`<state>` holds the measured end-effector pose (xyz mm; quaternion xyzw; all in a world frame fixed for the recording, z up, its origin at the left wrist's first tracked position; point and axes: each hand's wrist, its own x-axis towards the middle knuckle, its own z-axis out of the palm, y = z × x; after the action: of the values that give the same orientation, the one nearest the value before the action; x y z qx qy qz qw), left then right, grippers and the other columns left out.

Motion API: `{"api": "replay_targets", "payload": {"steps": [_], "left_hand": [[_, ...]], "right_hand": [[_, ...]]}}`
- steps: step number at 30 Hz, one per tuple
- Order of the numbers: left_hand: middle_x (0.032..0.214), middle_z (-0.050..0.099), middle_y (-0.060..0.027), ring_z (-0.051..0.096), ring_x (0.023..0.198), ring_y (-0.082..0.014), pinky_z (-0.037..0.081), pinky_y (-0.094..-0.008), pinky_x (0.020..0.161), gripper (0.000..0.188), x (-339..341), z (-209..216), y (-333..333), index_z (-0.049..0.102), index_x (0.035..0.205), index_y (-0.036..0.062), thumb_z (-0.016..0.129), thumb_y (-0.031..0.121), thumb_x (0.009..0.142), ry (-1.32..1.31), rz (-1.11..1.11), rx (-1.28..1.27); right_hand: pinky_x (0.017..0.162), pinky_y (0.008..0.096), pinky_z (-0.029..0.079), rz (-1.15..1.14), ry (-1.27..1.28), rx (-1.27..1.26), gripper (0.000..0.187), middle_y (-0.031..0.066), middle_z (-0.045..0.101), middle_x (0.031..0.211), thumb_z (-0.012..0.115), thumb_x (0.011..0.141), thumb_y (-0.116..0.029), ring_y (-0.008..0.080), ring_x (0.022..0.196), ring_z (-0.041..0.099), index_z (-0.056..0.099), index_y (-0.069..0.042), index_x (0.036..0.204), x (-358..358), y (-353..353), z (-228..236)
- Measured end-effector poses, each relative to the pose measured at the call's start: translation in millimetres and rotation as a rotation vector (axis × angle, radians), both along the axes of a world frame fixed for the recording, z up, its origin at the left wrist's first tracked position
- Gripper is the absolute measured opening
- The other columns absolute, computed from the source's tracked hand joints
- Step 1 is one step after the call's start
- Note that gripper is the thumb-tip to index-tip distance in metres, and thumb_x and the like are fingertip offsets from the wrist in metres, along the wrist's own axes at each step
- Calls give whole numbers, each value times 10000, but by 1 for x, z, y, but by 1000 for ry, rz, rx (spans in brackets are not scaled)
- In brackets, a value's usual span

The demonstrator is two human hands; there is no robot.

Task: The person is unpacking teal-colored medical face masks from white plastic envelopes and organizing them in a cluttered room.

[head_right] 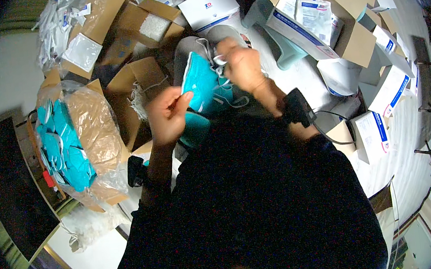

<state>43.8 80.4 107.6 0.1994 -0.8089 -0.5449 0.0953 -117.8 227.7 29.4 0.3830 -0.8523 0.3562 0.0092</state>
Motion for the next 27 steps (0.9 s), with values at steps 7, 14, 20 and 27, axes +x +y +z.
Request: {"api": "replay_targets", "payload": {"steps": [7,14,20,27], "left_hand": [[780,659,9,544,677,-30,431,-193,627,80,1,-6,-6,674,920,3,693,51,858,233,434,51],[646,576,36,413,526,-8,323,-183,475,112,-13,-4,5,692,947,20,715,74,851,296,514,62],[760,641,15,484,613,-13,387,-173,539,127,-15,-7,0,678,960,-4,707,42,845,297,523,174],[892,673,-23,569,783,-70,445,-218,734,118,-3,-22,-4,661,966,6,678,84,878,258,533,293]], "right_hand": [[450,255,408,-180,-1276,-482,271,46,627,706,626,918,-318,115,516,529,661,-57,854,5,0,23],[383,242,210,174,-2007,-806,404,-32,418,521,495,980,-393,61,410,312,602,-29,842,69,-28,33],[402,226,260,-53,-1759,-675,300,-16,494,602,619,924,-330,54,458,397,613,-35,874,68,-23,38],[521,242,387,24,-1665,-520,262,2,612,727,661,901,-303,76,603,519,646,-61,802,76,-29,37]]}}
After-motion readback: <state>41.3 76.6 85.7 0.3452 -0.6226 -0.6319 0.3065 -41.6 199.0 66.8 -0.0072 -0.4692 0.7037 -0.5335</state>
